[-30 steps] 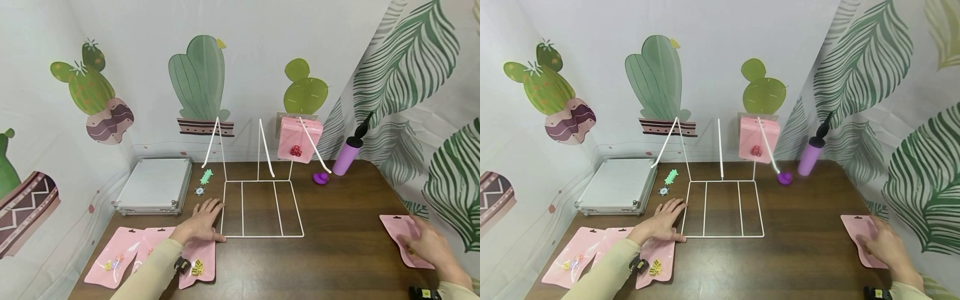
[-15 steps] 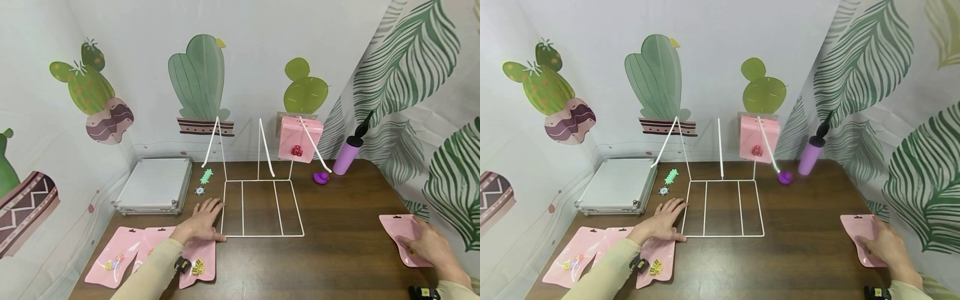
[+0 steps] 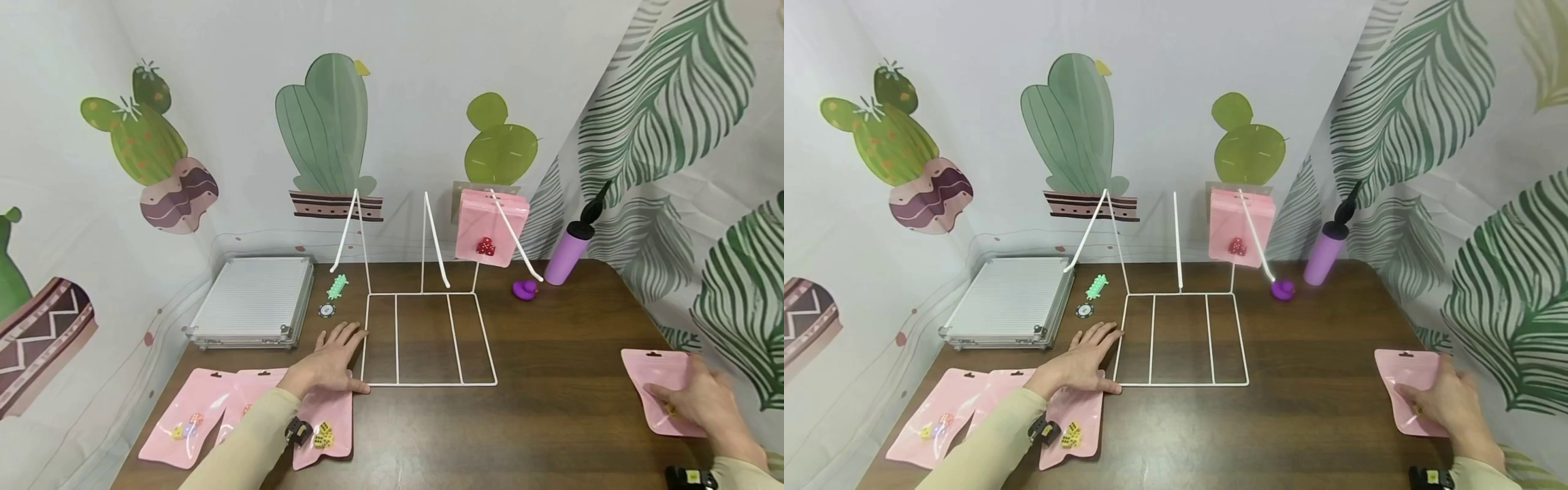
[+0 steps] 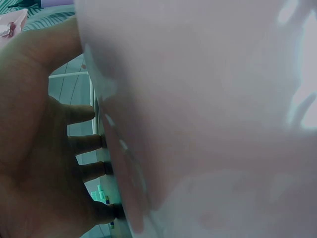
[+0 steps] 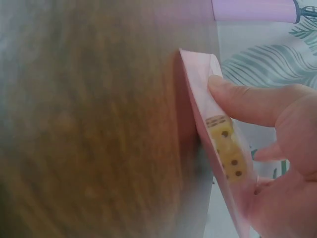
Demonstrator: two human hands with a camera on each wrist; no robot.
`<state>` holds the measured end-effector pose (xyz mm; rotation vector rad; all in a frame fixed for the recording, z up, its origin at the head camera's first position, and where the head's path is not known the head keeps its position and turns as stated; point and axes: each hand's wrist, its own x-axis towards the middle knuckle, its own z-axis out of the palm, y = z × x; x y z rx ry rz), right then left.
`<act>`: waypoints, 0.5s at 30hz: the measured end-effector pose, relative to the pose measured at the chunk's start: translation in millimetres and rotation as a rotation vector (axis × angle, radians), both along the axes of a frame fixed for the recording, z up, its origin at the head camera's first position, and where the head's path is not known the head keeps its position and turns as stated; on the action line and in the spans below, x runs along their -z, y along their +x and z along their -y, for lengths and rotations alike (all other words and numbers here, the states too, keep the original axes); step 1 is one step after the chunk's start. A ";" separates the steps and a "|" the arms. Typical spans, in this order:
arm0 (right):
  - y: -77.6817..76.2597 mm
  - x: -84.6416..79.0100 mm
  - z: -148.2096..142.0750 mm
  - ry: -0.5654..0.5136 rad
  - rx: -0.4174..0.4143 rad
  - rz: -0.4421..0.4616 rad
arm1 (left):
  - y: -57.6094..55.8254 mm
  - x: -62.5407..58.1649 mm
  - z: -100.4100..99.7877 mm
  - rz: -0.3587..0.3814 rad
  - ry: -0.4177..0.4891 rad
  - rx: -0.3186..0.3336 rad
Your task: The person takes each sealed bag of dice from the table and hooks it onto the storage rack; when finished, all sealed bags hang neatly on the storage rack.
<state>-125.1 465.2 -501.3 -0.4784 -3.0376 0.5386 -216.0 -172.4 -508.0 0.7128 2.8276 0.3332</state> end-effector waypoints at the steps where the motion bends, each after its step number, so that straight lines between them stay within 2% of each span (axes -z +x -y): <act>1: -0.4 -0.5 -0.4 0.007 -0.007 -0.001 | -0.1 -0.3 0.0 -0.001 0.002 0.000; 7: -1.2 -3.5 -0.9 0.029 -0.053 -0.037 | 0.0 -1.1 -0.1 0.002 0.006 0.004; 15: 0.4 -4.0 1.0 0.029 -0.040 -0.028 | -0.1 -0.9 0.1 0.006 0.003 -0.002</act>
